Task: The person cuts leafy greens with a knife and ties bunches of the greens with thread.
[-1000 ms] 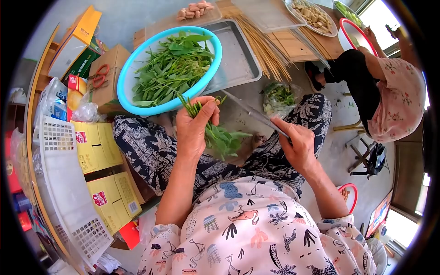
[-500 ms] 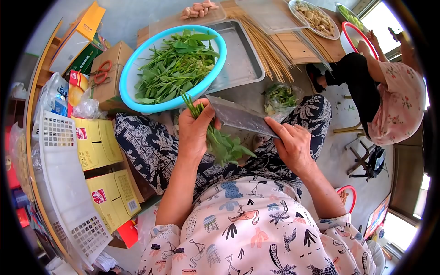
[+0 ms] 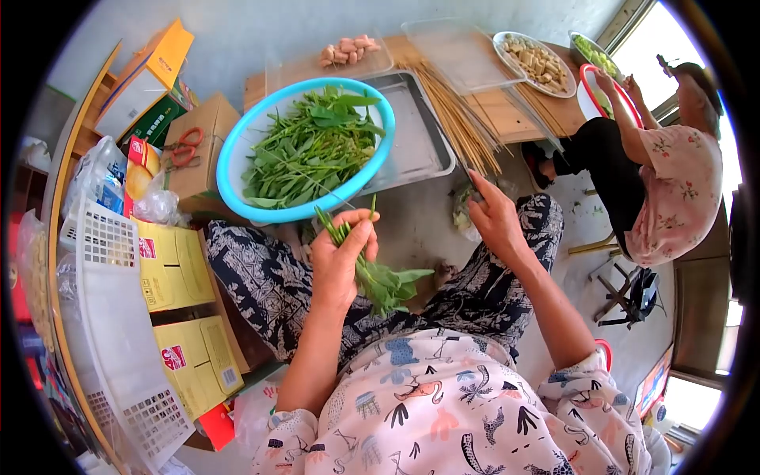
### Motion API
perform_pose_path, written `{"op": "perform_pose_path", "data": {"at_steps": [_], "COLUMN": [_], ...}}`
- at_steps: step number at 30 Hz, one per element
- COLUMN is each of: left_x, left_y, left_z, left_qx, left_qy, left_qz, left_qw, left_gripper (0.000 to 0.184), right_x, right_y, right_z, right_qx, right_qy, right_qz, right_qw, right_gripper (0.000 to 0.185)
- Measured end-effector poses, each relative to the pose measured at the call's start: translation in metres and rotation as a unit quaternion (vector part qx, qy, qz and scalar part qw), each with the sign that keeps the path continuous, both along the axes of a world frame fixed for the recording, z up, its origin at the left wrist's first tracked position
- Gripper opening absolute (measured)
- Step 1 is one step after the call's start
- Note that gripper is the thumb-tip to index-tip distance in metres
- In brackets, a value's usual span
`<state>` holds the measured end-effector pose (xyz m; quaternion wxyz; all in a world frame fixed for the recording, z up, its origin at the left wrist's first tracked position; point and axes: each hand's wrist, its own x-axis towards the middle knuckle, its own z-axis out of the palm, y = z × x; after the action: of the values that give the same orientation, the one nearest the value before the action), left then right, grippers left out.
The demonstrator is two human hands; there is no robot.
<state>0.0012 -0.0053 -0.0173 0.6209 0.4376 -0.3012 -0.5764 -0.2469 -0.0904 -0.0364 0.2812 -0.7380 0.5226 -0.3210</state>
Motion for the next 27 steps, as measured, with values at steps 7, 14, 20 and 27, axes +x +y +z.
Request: {"op": "perform_pose_path", "data": {"at_steps": [7,14,20,27], "left_x": [0.004,0.012,0.018,0.025], "left_y": [0.018,0.033,0.036,0.04], "left_z": [-0.004,-0.009,-0.012,-0.011], "left_qx": [0.023,0.028,0.026,0.035], "left_qy": [0.023,0.031,0.041,0.037], "left_qz": [-0.009,0.016,0.017,0.042], "left_qw": [0.999,0.999,0.999,0.998], "left_gripper": [0.019,0.019,0.017,0.018], "right_x": [0.046,0.081,0.111,0.126], "right_y": [-0.082,-0.127,-0.139,-0.155], "right_z": [-0.035,-0.052,-0.061,-0.086], "right_qx": [-0.088,-0.056,-0.038,-0.053], "right_qy": [0.217,0.314,0.385,0.388], "right_qz": [-0.024,-0.046,-0.034,-0.029], "right_qw": [0.972,0.947,0.921,0.92], "right_gripper": [0.034,0.019,0.023,0.023]}}
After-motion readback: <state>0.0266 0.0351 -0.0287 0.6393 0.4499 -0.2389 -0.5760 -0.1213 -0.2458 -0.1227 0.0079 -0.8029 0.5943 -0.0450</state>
